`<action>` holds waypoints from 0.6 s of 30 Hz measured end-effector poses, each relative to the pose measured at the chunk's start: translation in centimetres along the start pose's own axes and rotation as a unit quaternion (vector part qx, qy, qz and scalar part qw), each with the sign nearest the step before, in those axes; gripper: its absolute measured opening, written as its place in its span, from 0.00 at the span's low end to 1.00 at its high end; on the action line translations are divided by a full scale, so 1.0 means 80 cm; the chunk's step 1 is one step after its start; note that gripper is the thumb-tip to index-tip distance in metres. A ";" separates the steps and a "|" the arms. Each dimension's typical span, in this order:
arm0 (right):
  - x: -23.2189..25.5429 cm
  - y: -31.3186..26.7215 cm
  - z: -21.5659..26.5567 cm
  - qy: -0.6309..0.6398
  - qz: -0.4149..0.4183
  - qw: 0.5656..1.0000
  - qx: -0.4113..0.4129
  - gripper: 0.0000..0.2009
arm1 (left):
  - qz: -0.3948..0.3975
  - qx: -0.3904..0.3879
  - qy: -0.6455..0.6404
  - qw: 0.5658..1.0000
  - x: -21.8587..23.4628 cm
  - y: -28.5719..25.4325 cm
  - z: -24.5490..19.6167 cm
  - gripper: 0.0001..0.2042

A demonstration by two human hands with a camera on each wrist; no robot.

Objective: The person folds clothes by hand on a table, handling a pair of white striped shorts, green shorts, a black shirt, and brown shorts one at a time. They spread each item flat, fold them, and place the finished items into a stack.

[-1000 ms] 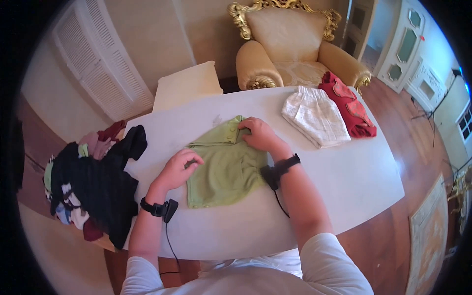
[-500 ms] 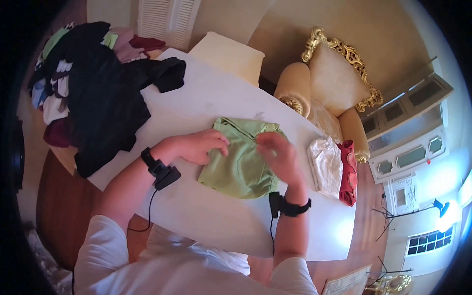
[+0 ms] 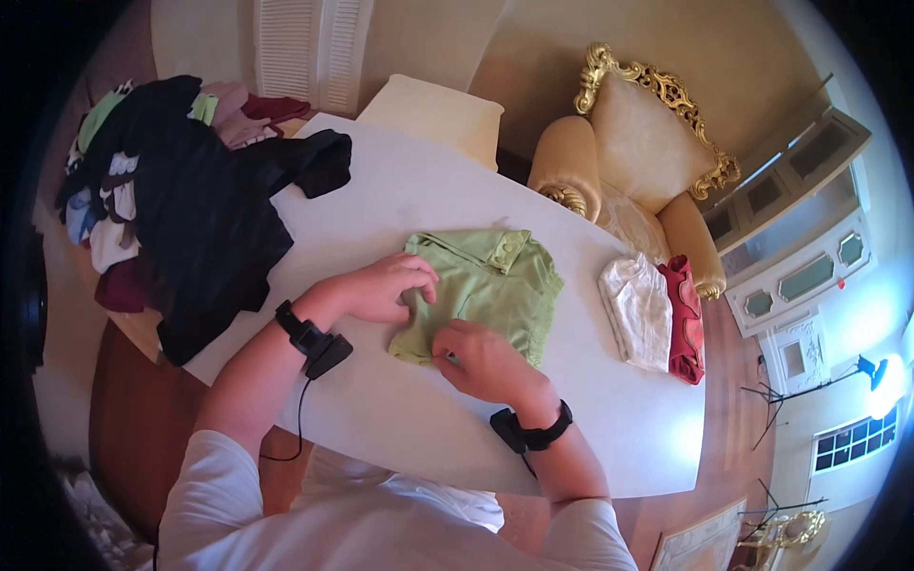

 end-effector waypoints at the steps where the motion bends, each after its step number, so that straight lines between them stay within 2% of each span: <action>1: 0.004 -0.002 -0.003 0.026 -0.001 1.000 -0.012 0.06 | 0.001 0.005 0.000 1.000 0.002 -0.001 -0.002 0.18; 6: 0.016 -0.012 -0.029 0.132 -0.001 0.989 -0.071 0.07 | -0.013 0.005 0.024 1.000 0.011 -0.003 -0.019 0.16; 9: 0.004 -0.008 -0.008 0.047 0.004 0.999 -0.021 0.08 | -0.026 0.008 0.020 0.999 0.011 -0.001 -0.019 0.13; 12: -0.009 -0.007 -0.013 -0.002 0.019 1.000 0.008 0.09 | -0.041 0.016 0.022 0.999 0.013 -0.002 -0.020 0.10; 15: 0.003 -0.012 -0.025 0.029 0.056 0.998 -0.007 0.09 | -0.027 0.020 0.032 0.999 0.015 -0.003 -0.027 0.10; 18: 0.021 -0.022 -0.034 0.050 0.088 0.995 -0.023 0.08 | -0.038 -0.014 0.057 0.998 0.013 -0.006 -0.041 0.10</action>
Point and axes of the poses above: each hand's wrist, its own y-axis towards the middle knuckle, its own x-axis out of the back of the hand, z = x × y, the point moved 6 cm from there along y, towards the middle knuckle, and after that the axes turned 7 degrees about y, right-handed, at the moved point
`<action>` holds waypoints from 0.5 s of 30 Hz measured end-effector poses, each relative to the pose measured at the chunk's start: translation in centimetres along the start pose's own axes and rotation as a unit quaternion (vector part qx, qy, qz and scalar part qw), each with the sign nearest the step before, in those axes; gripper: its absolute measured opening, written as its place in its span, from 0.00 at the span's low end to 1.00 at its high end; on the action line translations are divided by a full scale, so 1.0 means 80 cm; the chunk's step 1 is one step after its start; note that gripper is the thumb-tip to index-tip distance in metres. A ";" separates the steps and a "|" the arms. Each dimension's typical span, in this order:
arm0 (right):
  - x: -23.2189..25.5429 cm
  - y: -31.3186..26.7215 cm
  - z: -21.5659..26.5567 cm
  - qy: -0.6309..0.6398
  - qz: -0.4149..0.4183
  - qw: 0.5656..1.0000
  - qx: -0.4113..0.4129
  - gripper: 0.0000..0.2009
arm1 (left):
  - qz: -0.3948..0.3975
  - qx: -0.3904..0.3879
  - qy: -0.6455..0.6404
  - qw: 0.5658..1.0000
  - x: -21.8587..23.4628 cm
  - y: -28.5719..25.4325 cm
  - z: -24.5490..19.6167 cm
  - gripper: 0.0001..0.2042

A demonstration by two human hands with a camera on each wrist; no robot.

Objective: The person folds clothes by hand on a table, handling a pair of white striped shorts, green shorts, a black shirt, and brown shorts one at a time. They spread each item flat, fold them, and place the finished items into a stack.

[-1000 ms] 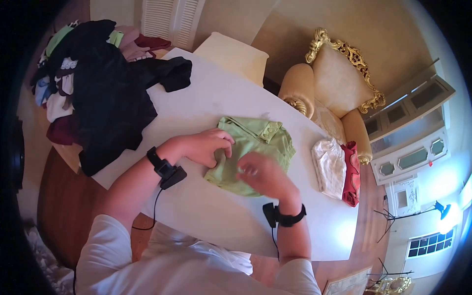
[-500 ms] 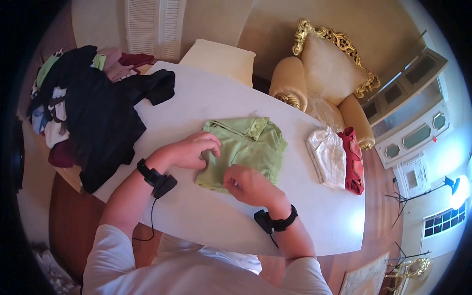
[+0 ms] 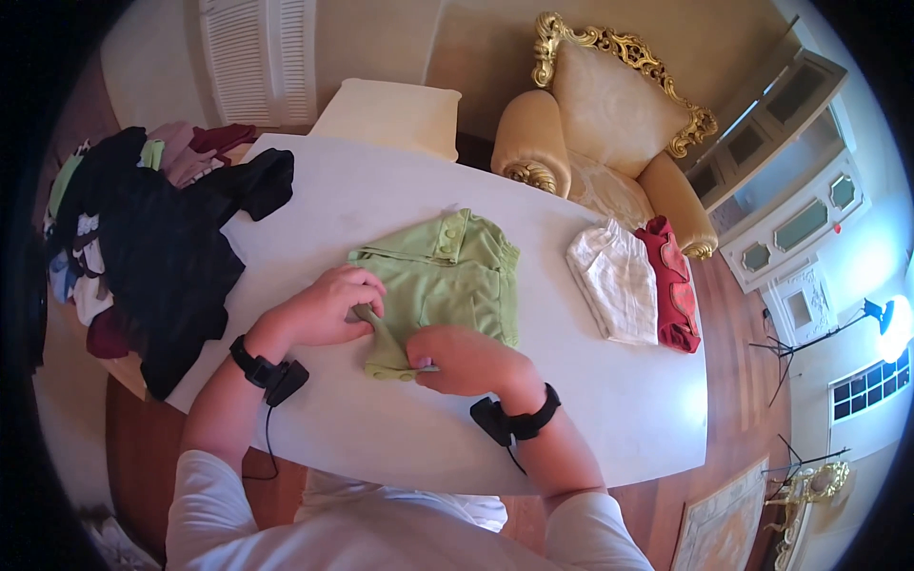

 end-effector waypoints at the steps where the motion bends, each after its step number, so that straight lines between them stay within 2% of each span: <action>1: 0.005 -0.005 -0.001 0.005 0.007 1.000 -0.006 0.08 | -0.005 -0.006 0.007 1.000 -0.001 0.000 -0.003 0.10; 3: 0.018 -0.013 -0.007 0.053 -0.007 0.998 -0.043 0.07 | -0.017 -0.021 0.024 0.999 -0.005 0.002 -0.006 0.09; 7: 0.050 -0.020 -0.035 0.106 -0.089 0.988 -0.069 0.09 | -0.033 0.067 0.010 0.997 0.003 0.010 -0.006 0.11; 10: 0.063 -0.021 -0.058 0.105 -0.222 0.961 -0.128 0.12 | -0.063 0.093 -0.024 0.993 0.001 0.011 0.005 0.13; 11: 0.064 -0.018 -0.058 0.098 -0.217 0.963 -0.123 0.18 | -0.073 0.094 -0.051 0.992 0.004 0.011 0.005 0.14; 12: 0.060 -0.019 -0.060 0.101 -0.208 0.961 -0.154 0.18 | -0.084 0.094 -0.078 0.989 0.005 0.010 0.005 0.14; 14: 0.056 -0.015 -0.048 0.108 -0.188 0.952 -0.217 0.20 | -0.101 0.076 -0.051 0.991 0.014 0.008 -0.005 0.14; 15: 0.055 -0.013 -0.050 0.093 -0.184 0.956 -0.207 0.21 | -0.110 0.067 -0.037 0.991 0.017 0.006 -0.008 0.14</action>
Point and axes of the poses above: each hand's wrist, its own y-axis towards the middle knuckle, its own x-axis out of the back of the hand, z = x × y, the point moved 6 cm from there along y, towards the middle knuckle, and after that the axes turned 7 degrees about y, right-handed, at the moved point
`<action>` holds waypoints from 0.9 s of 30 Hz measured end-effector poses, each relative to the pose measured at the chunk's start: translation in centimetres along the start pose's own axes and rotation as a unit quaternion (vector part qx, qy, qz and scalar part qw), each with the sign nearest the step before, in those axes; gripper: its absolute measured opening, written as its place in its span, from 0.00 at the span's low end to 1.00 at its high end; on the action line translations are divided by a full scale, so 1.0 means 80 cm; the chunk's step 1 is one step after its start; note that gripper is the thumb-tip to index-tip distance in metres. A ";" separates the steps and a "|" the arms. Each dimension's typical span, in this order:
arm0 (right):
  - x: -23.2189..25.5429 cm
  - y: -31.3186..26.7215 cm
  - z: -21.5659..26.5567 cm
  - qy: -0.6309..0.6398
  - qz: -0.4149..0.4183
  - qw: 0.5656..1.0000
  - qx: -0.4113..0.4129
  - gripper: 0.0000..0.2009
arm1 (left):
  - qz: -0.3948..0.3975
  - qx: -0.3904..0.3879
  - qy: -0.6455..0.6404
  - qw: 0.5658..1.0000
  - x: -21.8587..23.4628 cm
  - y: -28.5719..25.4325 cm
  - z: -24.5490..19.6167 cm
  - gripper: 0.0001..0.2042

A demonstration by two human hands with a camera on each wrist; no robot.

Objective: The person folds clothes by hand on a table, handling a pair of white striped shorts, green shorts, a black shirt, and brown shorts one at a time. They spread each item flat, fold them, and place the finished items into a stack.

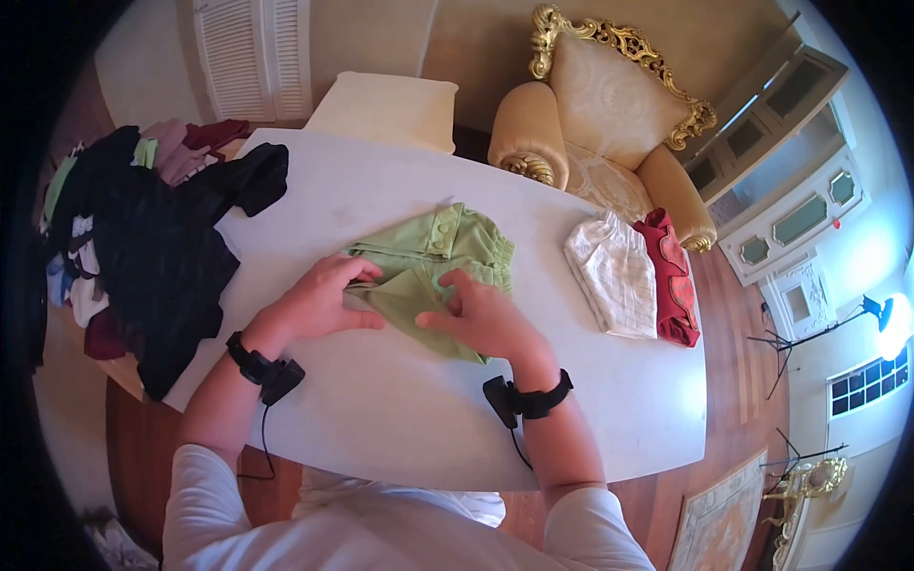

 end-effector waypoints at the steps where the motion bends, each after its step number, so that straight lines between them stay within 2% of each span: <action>1: -0.004 0.003 -0.003 -0.014 0.003 1.000 0.013 0.23 | -0.008 -0.001 0.003 1.000 -0.001 -0.001 0.004 0.14; 3: -0.007 0.007 -0.010 -0.025 0.005 1.000 0.018 0.25 | -0.027 -0.007 0.010 1.000 -0.008 -0.002 0.019 0.12; 6: -0.003 0.006 -0.012 -0.025 0.006 1.000 0.001 0.25 | -0.006 0.042 0.031 0.999 -0.002 0.000 0.029 0.09; 9: 0.004 0.004 -0.012 -0.042 -0.008 0.999 0.009 0.24 | -0.012 0.049 0.027 0.998 0.002 0.003 0.029 0.07; 12: 0.007 0.001 -0.012 -0.051 -0.004 0.999 -0.003 0.23 | -0.012 0.050 0.069 0.996 0.006 0.000 0.029 0.09; 15: 0.016 -0.004 -0.020 -0.085 0.003 0.996 -0.004 0.23 | -0.090 0.003 0.166 0.982 0.014 -0.004 0.018 0.15; 17: 0.022 -0.003 -0.027 -0.141 0.001 0.990 0.006 0.23 | -0.049 -0.002 0.134 0.990 -0.002 -0.004 0.028 0.19; 20: 0.026 -0.007 -0.023 -0.139 0.012 0.989 -0.037 0.22 | -0.004 -0.020 0.080 0.997 -0.008 -0.001 0.026 0.23; 24: 0.020 -0.007 -0.016 -0.117 -0.022 0.993 -0.013 0.16 | 0.035 -0.061 0.073 0.995 -0.015 0.000 0.015 0.27; 27: 0.020 -0.001 -0.019 -0.119 -0.046 0.992 0.015 0.14 | 0.073 -0.025 0.040 0.996 -0.019 -0.002 0.011 0.27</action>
Point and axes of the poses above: each hand's wrist, its own y-axis towards the middle knuckle, its own x-axis out of the back of the hand, z = x × y, the point moved 6 cm from there along y, towards the middle knuckle, and after that the axes turned 7 degrees about y, right-handed, at the moved point
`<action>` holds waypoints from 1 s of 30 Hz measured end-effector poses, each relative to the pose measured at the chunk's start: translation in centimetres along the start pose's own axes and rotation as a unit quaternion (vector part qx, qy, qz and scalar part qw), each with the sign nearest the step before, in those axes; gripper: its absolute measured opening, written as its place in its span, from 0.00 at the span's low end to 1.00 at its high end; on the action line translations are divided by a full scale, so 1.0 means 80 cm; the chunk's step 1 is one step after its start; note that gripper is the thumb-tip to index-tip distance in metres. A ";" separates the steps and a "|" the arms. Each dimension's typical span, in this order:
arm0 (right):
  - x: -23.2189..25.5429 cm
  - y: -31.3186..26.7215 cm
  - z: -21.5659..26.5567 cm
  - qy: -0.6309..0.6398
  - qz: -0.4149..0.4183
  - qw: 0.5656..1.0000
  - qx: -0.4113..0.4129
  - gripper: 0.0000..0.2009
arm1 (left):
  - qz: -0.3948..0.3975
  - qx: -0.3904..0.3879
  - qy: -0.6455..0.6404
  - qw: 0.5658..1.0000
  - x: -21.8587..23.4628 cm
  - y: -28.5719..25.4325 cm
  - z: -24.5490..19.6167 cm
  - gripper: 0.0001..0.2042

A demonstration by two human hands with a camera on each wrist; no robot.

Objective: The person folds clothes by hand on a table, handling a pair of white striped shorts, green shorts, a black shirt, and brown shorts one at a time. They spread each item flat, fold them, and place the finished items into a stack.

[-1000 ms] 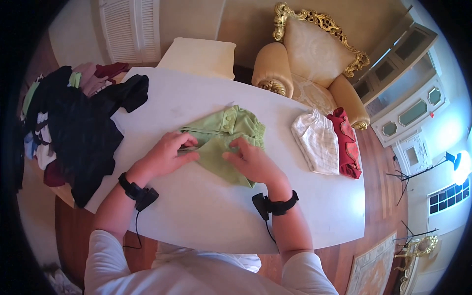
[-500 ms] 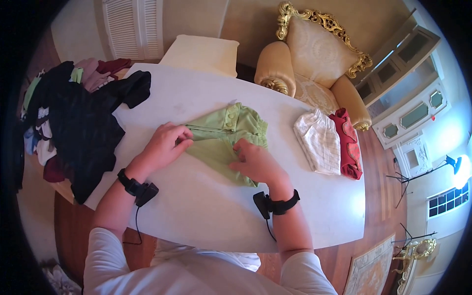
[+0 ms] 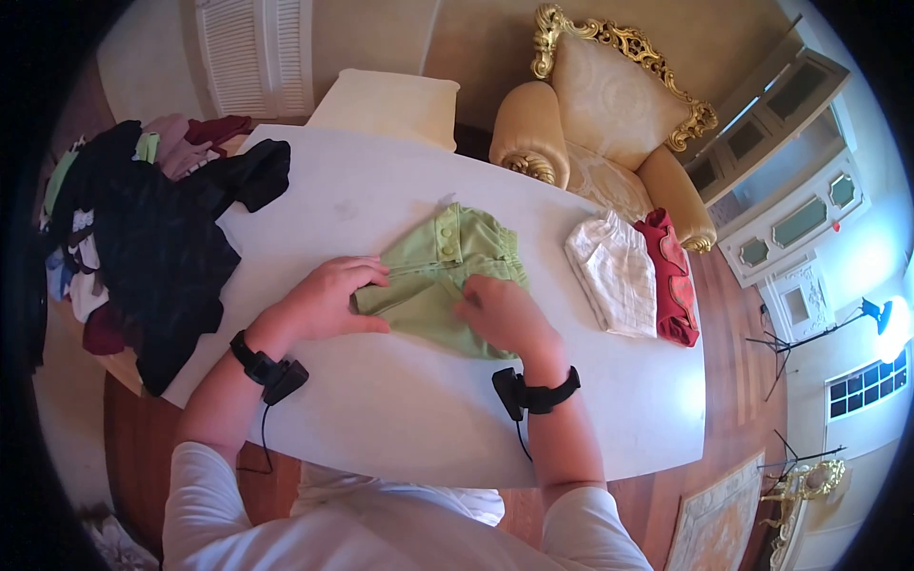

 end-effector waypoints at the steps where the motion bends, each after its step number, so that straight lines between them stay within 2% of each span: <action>1: 0.001 0.000 0.000 0.005 -0.012 1.000 0.000 0.13 | 0.013 0.020 -0.012 1.000 0.003 0.001 -0.004 0.27; 3: 0.003 0.000 -0.004 0.013 -0.027 0.999 -0.009 0.12 | 0.040 0.059 -0.038 0.997 0.007 0.002 -0.013 0.25; 6: 0.006 0.002 -0.011 0.015 -0.046 0.998 -0.027 0.13 | 0.027 0.005 -0.016 0.999 0.003 0.001 -0.015 0.22; 9: 0.001 0.008 -0.018 0.003 -0.069 0.997 -0.025 0.13 | 0.049 0.010 -0.020 0.999 0.002 -0.002 -0.018 0.18; 12: -0.009 0.012 -0.026 -0.019 -0.059 0.998 -0.017 0.14 | 0.009 -0.019 0.007 1.000 -0.012 0.000 -0.003 0.13; 15: -0.013 0.009 -0.024 -0.037 -0.028 0.999 -0.013 0.14 | -0.056 -0.038 -0.019 0.998 -0.007 0.001 -0.003 0.12; 20: -0.011 0.009 -0.013 -0.043 -0.014 0.999 -0.022 0.15 | -0.046 -0.029 -0.021 0.998 -0.009 0.000 0.004 0.13; 23: -0.013 0.012 -0.022 -0.045 -0.042 0.998 0.008 0.15 | -0.034 -0.034 0.007 0.999 -0.008 -0.002 -0.003 0.11; 24: -0.013 0.012 -0.026 -0.041 -0.040 0.998 -0.008 0.15 | -0.032 -0.039 0.022 0.999 -0.005 -0.001 -0.005 0.10; 27: -0.013 0.011 -0.021 -0.028 -0.036 0.998 -0.036 0.15 | 0.007 0.071 -0.020 0.997 -0.008 0.001 0.000 0.09; 30: -0.015 0.014 -0.025 -0.029 -0.041 0.998 -0.033 0.14 | -0.050 0.044 -0.023 0.998 -0.005 -0.002 -0.006 0.11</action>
Point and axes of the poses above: each hand's wrist, its own y-axis towards the middle knuckle, its own x-axis out of the back of the hand, z = x × y, the point moved 6 cm from there along y, towards the middle knuckle, and after that the axes turned 7 degrees about y, right-handed, at the moved point
